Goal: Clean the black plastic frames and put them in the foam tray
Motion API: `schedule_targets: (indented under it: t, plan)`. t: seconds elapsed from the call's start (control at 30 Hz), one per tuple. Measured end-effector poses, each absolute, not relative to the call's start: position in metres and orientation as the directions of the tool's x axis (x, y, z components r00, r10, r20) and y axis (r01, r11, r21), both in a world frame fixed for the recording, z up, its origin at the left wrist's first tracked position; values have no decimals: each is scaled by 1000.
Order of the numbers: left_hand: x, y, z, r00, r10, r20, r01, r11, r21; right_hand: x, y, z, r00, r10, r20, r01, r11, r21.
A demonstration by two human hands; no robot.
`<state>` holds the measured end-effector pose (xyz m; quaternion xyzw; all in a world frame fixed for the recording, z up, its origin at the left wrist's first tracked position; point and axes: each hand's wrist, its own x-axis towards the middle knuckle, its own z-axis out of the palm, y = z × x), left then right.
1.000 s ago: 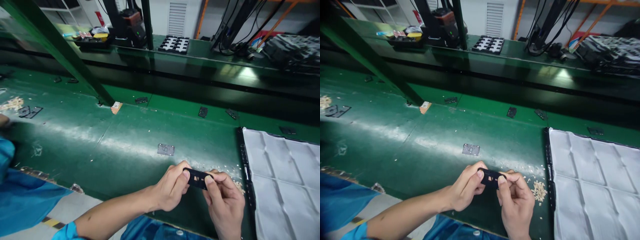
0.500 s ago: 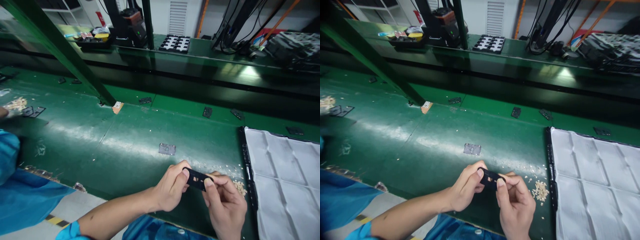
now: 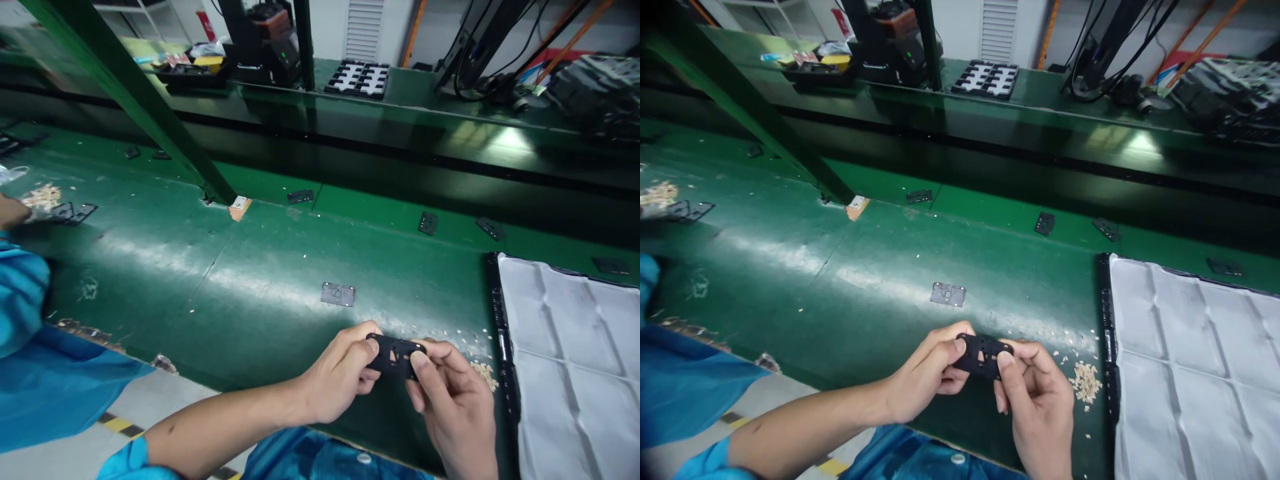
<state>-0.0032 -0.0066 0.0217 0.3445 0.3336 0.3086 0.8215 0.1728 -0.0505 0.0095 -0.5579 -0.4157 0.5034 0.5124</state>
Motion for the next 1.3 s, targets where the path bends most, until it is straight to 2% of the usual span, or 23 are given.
schedule_targets:
  t: [0.13, 0.33, 0.47, 0.67, 0.83, 0.97, 1.07, 1.17, 1.3]
  plan:
    - [-7, -9, 20, 565, 756, -331, -225, 527, 819, 177, -50, 5, 139, 966, -219, -111, -205, -972]
    - [-6, -9, 13, 460, 816, -350, -145, 458, 877, 165, -54, 17, 175, 967, -185, 14, -191, -982]
    - [-7, -9, 11, 413, 842, -347, -74, 411, 909, 158, -54, 24, 212, 955, -209, 13, -217, -976]
    - [-11, -9, 18, 432, 844, -317, 55, 327, 944, 165, -48, 11, 87, 982, -166, -25, -164, -986]
    - [-18, -7, 20, 486, 843, -230, 191, 154, 969, 164, -45, 0, 125, 975, -186, -120, -171, -978]
    - [-31, -5, 18, 513, 833, -206, 258, 80, 963, 163, -43, -7, 112, 967, -231, -114, -218, -969]
    - [-46, 0, 16, 497, 831, -251, 252, 139, 958, 162, -38, -9, 44, 969, -245, -19, -244, -970]
    - [-63, 13, 14, 463, 842, -277, 334, 124, 935, 160, -31, -11, -45, 968, -245, 183, -233, -955]
    - [-82, 41, 5, 403, 870, -283, 507, 46, 861, 155, -18, -16, -43, 994, -101, 500, -66, -864]
